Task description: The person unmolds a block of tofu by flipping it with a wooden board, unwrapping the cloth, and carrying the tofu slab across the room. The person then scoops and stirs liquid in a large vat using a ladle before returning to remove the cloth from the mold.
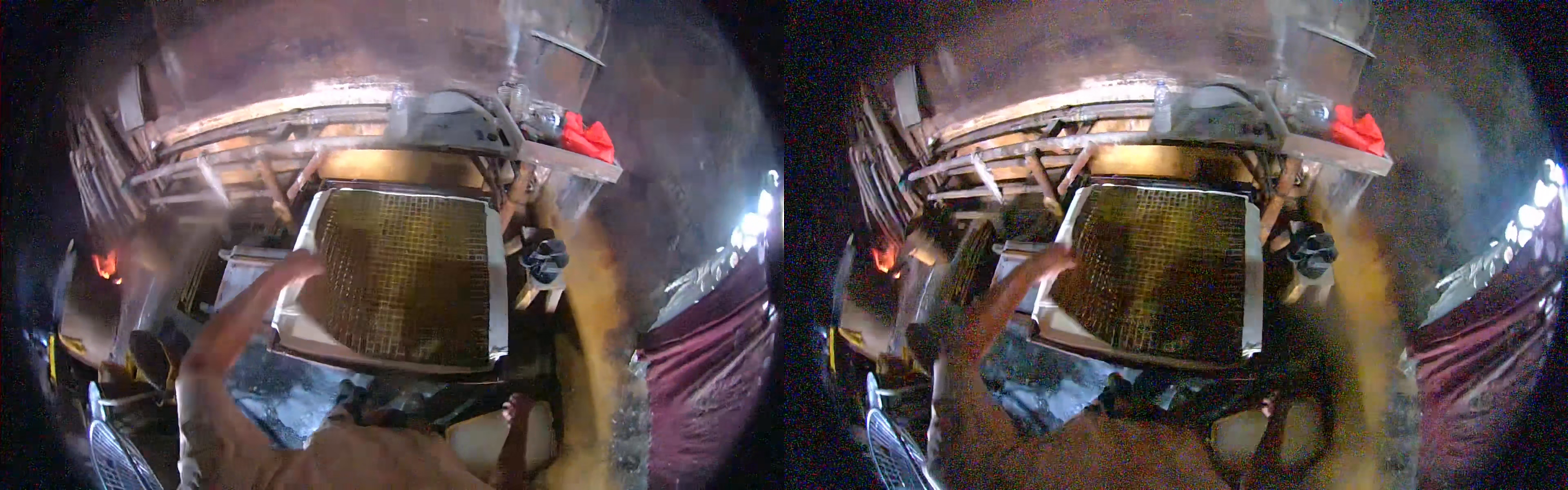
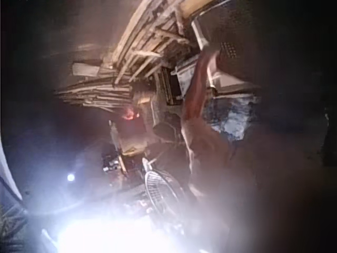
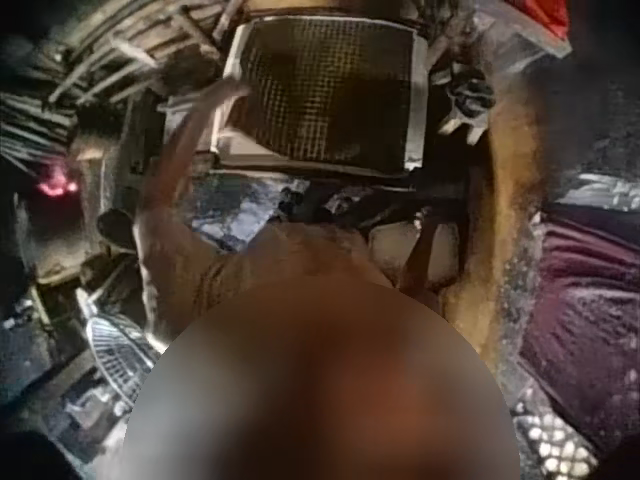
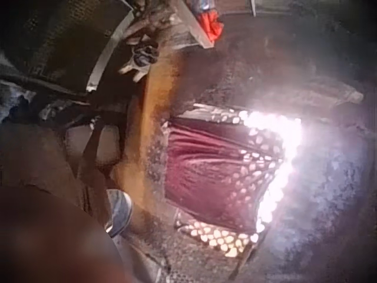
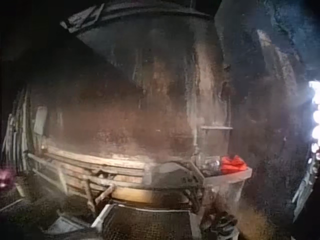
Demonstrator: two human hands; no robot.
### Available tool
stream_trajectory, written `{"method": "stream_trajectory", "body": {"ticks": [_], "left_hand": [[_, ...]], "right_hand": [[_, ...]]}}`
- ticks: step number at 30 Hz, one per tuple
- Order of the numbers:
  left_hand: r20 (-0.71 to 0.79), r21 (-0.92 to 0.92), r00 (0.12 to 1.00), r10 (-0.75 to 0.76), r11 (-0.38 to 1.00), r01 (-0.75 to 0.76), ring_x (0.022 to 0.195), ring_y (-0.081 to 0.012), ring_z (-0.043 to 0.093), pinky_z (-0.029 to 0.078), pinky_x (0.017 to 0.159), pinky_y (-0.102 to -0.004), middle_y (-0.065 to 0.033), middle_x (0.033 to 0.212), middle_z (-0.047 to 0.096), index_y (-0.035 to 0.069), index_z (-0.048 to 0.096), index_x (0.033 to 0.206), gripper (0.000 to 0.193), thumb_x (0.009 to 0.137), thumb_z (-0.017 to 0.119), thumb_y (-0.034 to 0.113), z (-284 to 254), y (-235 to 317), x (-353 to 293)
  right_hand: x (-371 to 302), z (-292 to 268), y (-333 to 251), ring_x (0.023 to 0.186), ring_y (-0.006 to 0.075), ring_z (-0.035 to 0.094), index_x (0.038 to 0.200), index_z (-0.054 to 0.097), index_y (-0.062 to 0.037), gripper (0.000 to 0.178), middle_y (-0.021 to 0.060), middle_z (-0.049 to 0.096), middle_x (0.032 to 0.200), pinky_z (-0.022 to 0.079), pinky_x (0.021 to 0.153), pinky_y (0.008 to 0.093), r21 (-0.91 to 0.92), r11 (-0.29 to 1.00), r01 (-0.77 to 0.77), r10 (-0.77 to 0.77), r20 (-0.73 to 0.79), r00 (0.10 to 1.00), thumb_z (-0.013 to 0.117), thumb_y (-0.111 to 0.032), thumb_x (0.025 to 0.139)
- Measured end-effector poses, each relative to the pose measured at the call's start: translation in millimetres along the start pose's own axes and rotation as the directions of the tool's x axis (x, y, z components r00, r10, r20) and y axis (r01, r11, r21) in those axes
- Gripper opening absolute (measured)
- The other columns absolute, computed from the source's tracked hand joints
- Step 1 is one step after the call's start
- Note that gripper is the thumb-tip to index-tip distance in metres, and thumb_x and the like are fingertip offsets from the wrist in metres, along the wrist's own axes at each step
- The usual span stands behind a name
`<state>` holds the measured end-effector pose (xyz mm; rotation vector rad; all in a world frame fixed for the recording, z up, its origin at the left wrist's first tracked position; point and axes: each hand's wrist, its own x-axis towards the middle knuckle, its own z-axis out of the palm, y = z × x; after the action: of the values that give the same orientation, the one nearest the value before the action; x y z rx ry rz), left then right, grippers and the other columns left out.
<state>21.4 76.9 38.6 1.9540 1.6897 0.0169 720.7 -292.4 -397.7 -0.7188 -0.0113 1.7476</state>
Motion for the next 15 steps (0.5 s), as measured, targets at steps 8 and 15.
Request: {"method": "stream_trajectory", "body": {"ticks": [8, 15], "left_hand": [[-0.454, -0.482, 0.857, 0.244, 0.742, -0.467, 0.065, -0.0186, 0.047, 0.040, 0.062, -0.0328, -0.0065, 0.067, 0.053, 0.000, 0.056, 0.075, 0.022, 0.071, 0.061, 0.021, -134.0, 173.4, -32.5], [-0.545, -0.610, 0.833, 0.093, 0.639, -0.470, 0.069, -0.0110, 0.053, 0.042, 0.066, -0.0248, -0.0036, 0.078, 0.061, 0.002, 0.061, 0.087, 0.028, 0.075, 0.065, 0.026, -204.6, 53.0, -127.3]], "right_hand": [[35.4, 442.5, -21.3, 0.079, 0.0227, 0.058, 0.109, 0.050, -0.0015, 0.038, 0.0104, 0.053, 0.101, 0.047, 0.061, 0.0340, -0.586, 0.701, 0.407, -0.402, 0.147, 0.904, 0.059, -0.019, 0.077], [48.2, 555.3, 47.1, 0.094, 0.0214, 0.054, 0.119, 0.042, 0.0014, 0.047, 0.0121, 0.051, 0.109, 0.046, 0.077, 0.0328, -0.829, 0.179, 0.529, -0.569, 0.352, 0.743, 0.058, -0.013, 0.077]]}}
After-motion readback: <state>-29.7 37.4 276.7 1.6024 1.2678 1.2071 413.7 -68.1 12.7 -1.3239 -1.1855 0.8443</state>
